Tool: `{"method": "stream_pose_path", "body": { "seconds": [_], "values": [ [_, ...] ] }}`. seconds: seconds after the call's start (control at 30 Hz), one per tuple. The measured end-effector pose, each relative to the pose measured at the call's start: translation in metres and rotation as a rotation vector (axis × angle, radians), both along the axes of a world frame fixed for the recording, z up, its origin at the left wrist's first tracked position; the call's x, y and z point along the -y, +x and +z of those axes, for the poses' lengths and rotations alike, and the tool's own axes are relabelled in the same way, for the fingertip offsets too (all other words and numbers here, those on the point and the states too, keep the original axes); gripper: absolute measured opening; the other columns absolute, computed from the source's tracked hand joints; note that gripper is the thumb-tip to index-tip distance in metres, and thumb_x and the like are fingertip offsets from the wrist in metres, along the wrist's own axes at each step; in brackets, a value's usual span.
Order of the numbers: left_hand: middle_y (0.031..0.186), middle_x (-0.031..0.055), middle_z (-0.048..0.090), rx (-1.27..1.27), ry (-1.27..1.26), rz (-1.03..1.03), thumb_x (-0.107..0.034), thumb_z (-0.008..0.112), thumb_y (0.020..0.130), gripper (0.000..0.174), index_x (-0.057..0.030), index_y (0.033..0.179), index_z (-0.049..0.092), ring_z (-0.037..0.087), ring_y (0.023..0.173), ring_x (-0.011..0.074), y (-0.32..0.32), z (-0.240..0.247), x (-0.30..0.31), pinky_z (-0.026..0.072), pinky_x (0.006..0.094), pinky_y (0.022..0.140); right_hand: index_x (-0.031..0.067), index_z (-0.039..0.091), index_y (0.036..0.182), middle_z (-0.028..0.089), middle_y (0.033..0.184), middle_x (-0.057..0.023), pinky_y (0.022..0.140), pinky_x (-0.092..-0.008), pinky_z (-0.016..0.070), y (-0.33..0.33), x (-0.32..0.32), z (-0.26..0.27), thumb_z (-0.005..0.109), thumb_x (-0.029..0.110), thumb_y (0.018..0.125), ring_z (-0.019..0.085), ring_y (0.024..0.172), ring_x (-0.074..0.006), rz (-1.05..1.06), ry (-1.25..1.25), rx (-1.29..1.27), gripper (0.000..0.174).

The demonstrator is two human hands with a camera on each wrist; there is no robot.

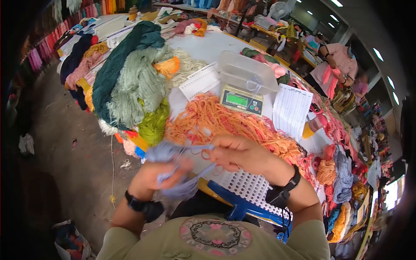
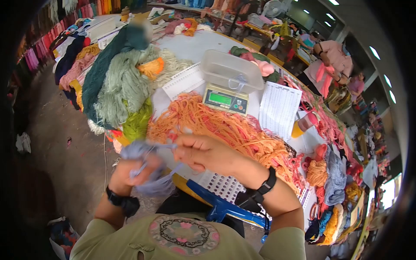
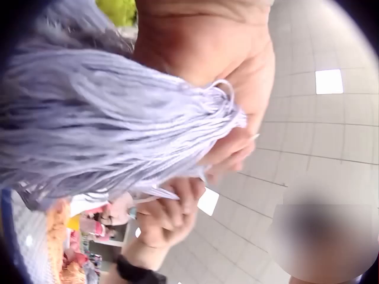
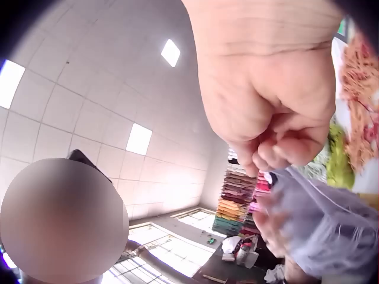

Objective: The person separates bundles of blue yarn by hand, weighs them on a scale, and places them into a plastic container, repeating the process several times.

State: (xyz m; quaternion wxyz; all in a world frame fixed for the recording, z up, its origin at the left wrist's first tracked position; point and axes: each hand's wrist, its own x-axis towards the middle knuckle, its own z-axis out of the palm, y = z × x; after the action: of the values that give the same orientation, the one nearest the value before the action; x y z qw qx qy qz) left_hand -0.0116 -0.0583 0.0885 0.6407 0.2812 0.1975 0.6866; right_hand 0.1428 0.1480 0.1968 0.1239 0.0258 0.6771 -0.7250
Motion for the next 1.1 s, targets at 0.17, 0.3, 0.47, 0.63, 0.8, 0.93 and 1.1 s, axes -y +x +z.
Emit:
{"method": "stream_pose_path", "body": {
  "seconds": [0.17, 0.3, 0.47, 0.63, 0.8, 0.93, 1.1],
  "values": [
    [0.059, -0.0012, 0.047, 0.093, -0.291, -0.022, -0.030, 0.063, 0.087, 0.030, -0.0010, 0.088, 0.059, 0.037, 0.041, 0.0057, -0.004, -0.107, 0.086, 0.0246, 0.0204, 0.036, 0.0018, 0.053, 0.099, 0.056, 0.081, -0.0048, 0.072, -0.0355, 0.0553, -0.010, -0.048, 0.078, 0.046, 0.019, 0.098, 0.059, 0.065, -0.0131, -0.255, -0.194, -0.390, 0.019],
    [0.058, -0.0054, 0.040, 0.137, -0.838, 0.178, -0.033, 0.058, 0.091, 0.025, -0.0105, 0.079, 0.056, 0.032, 0.043, 0.0056, 0.015, -0.210, 0.161, 0.0223, 0.0210, 0.037, 0.0013, 0.051, 0.096, 0.041, 0.069, 0.0022, 0.096, -0.0384, 0.0499, -0.055, -0.118, 0.149, 0.044, 0.023, 0.099, 0.049, 0.062, -0.0082, -0.287, -0.006, -0.641, 0.023],
    [0.057, -0.0061, 0.039, 0.210, -1.141, 0.516, -0.027, 0.057, 0.088, 0.021, -0.0146, 0.072, 0.053, 0.030, 0.041, 0.0065, 0.022, -0.313, 0.239, 0.0211, 0.0222, 0.037, 0.0062, 0.050, 0.080, 0.042, 0.062, -0.0008, 0.079, -0.0385, 0.0528, -0.109, -0.209, 0.237, 0.046, 0.010, 0.094, 0.043, 0.053, -0.0144, -0.727, -0.005, -0.946, 0.016],
    [0.056, -0.0060, 0.039, 0.370, -1.183, 0.856, -0.029, 0.059, 0.083, 0.020, -0.0187, 0.068, 0.051, 0.030, 0.039, 0.0071, 0.017, -0.319, 0.276, 0.0208, 0.0226, 0.036, 0.0071, 0.053, 0.079, 0.049, 0.067, -0.0039, 0.070, -0.0341, 0.0498, -0.124, -0.275, 0.291, 0.053, 0.009, 0.091, 0.049, 0.061, -0.0173, -1.015, 0.075, -1.088, 0.012],
    [0.060, -0.0058, 0.041, 0.210, -1.010, 1.008, -0.041, 0.062, 0.085, 0.027, -0.0162, 0.078, 0.054, 0.033, 0.043, 0.0057, 0.010, -0.222, 0.193, 0.0221, 0.0205, 0.037, 0.0036, 0.060, 0.090, 0.063, 0.085, -0.0063, 0.078, -0.0323, 0.0478, -0.130, -0.317, 0.185, 0.048, 0.018, 0.093, 0.057, 0.073, -0.0162, -0.680, 0.648, -0.709, 0.019],
    [0.066, -0.0039, 0.047, 0.088, -0.921, 0.983, -0.050, 0.057, 0.089, 0.037, -0.0126, 0.088, 0.057, 0.037, 0.047, 0.0046, -0.001, -0.155, 0.152, 0.0247, 0.0182, 0.040, 0.0079, 0.057, 0.094, 0.062, 0.089, -0.0116, 0.068, -0.0388, 0.0480, -0.100, -0.284, 0.008, 0.050, 0.019, 0.088, 0.061, 0.077, -0.0270, -0.366, 1.678, -0.433, 0.014],
    [0.063, -0.0031, 0.047, -0.109, -0.881, 1.127, -0.043, 0.058, 0.091, 0.032, -0.0114, 0.087, 0.057, 0.038, 0.045, 0.0050, -0.007, -0.107, 0.139, 0.0259, 0.0184, 0.039, 0.0020, 0.058, 0.100, 0.058, 0.095, -0.0152, 0.078, -0.0435, 0.0446, -0.036, -0.205, -0.060, 0.058, 0.008, 0.083, 0.058, 0.081, -0.0350, -0.562, 1.839, -0.578, 0.019]
  ]
}}
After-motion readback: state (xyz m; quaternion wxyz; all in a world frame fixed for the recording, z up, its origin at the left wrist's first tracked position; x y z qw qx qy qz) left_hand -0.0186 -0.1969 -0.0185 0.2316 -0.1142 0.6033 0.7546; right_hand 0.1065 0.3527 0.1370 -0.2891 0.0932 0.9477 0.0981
